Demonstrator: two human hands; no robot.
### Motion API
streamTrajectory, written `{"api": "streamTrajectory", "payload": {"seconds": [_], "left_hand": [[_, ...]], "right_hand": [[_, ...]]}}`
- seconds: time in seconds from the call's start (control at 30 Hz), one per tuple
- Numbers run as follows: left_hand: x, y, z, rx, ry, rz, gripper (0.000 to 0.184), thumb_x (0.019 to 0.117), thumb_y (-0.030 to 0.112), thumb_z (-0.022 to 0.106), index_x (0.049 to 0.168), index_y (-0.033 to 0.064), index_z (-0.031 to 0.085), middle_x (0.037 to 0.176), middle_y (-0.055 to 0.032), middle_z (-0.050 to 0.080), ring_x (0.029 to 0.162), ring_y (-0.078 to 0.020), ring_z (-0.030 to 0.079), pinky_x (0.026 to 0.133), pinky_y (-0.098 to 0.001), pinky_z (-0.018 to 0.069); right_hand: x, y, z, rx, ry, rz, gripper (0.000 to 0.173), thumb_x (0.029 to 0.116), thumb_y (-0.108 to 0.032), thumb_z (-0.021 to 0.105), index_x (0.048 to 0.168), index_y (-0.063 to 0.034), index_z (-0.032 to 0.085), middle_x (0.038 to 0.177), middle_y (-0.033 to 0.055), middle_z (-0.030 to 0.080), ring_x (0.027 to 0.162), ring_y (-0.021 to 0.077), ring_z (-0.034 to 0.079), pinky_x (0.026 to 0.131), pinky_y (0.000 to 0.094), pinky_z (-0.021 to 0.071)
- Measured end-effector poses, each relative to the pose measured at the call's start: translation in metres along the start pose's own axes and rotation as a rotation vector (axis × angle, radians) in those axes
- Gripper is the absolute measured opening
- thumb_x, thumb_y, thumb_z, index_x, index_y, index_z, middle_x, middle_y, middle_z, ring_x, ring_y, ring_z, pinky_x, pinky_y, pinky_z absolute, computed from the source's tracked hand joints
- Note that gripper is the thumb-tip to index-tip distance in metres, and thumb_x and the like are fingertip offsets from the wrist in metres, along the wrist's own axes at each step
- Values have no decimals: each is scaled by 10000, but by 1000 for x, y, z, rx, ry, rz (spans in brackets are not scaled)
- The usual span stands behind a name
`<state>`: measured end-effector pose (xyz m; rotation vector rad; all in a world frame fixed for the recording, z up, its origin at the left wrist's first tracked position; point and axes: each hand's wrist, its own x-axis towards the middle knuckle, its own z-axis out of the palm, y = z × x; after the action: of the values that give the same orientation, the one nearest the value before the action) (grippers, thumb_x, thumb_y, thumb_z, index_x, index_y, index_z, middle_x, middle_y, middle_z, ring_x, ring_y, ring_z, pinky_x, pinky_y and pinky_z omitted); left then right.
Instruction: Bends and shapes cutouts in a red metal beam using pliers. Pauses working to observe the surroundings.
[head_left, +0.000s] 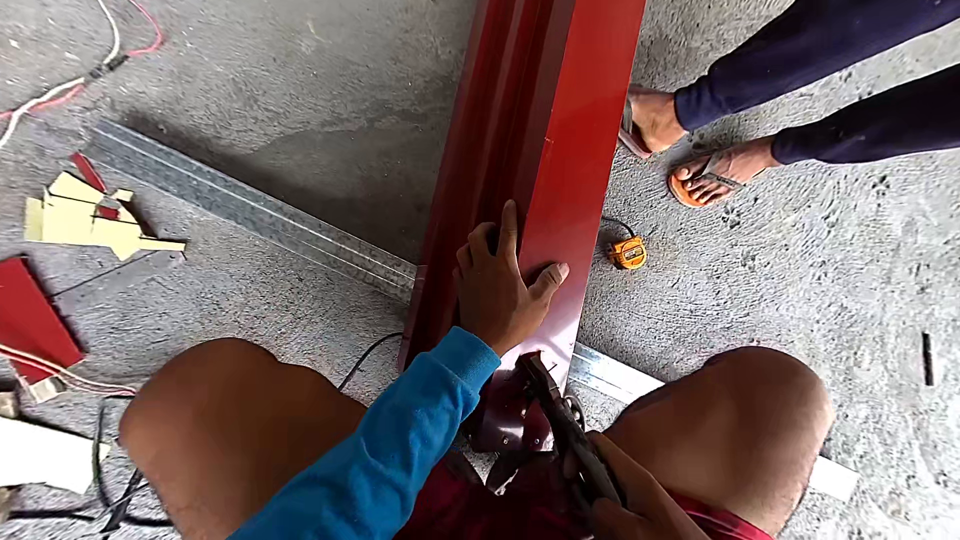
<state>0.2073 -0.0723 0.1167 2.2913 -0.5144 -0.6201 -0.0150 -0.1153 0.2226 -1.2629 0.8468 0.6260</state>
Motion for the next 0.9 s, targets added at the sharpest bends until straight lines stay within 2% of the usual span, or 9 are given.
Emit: {"api": "streamTrajectory", "payload": {"seconds": [0.27, 0.37, 0.47, 0.57, 0.63, 0.7, 0.8, 0.9], "left_hand": [[-2, 0, 2, -26, 5, -8, 955, 854, 673, 625, 1642, 283, 254, 1486, -124, 425, 1276, -335, 450, 952, -530, 428], [-2, -1, 2, -25, 14, 4, 953, 850, 680, 619, 1641, 288, 261, 1468, -115, 432, 1259, -320, 452, 954, -515, 414], [-1, -1, 4, -23, 20, 5, 951, 846, 675, 625, 1638, 287, 269, 1478, -113, 430, 1275, -318, 447, 964, -515, 411], [-3, 1, 5, -19, 21, 0, 943, 849, 678, 618, 1637, 295, 271, 1480, -109, 428, 1267, -314, 452, 954, -510, 413], [-3, 2, 4, -22, 19, -1, 936, 855, 665, 615, 1640, 296, 263, 1481, -106, 424, 1263, -310, 452, 952, -504, 415], [-5, 2, 1, -26, -3, 2, 930, 881, 632, 613, 1649, 273, 232, 1496, -112, 407, 1265, -321, 448, 931, -517, 422], [-7, 3, 0, -30, -21, -2, 924, 893, 615, 614, 1652, 273, 213, 1528, -107, 387, 1294, -326, 439, 938, -529, 421], [-7, 3, 0, -33, -18, -1, 931, 886, 614, 624, 1652, 282, 213, 1523, -106, 386, 1281, -322, 441, 926, -519, 424]], "right_hand": [[2, 6, -10, 141, -84, -10, 376, 875, 37, 492, 1243, -39, 515, 1063, 20, 656, 873, 102, 632, 693, 293, 530], [0, 8, -14, 33, -24, 16, 437, 843, 47, 519, 1274, -20, 556, 1083, 5, 660, 860, 49, 637, 706, 261, 550], [2, 4, -27, -77, -67, 25, 376, 875, 10, 514, 1249, 15, 556, 1083, 91, 660, 902, 129, 644, 756, 341, 549], [5, 0, -32, -96, -103, 14, 365, 874, 6, 494, 1237, 33, 527, 1127, 119, 646, 958, 159, 650, 794, 363, 557], [6, 1, -30, -83, -104, 11, 350, 873, 3, 495, 1220, 44, 506, 1135, 139, 645, 963, 180, 657, 788, 378, 566], [7, 2, -26, -72, -69, 32, 348, 855, -18, 502, 1199, 30, 503, 1102, 113, 648, 931, 162, 668, 747, 354, 579], [9, 3, -26, -33, -54, 36, 363, 847, -27, 515, 1201, 50, 505, 1088, 109, 647, 917, 156, 668, 736, 348, 582], [11, 12, -31, -40, -66, 9, 329, 866, -34, 511, 1188, 29, 520, 1081, 88, 654, 905, 137, 666, 735, 332, 579]]}}
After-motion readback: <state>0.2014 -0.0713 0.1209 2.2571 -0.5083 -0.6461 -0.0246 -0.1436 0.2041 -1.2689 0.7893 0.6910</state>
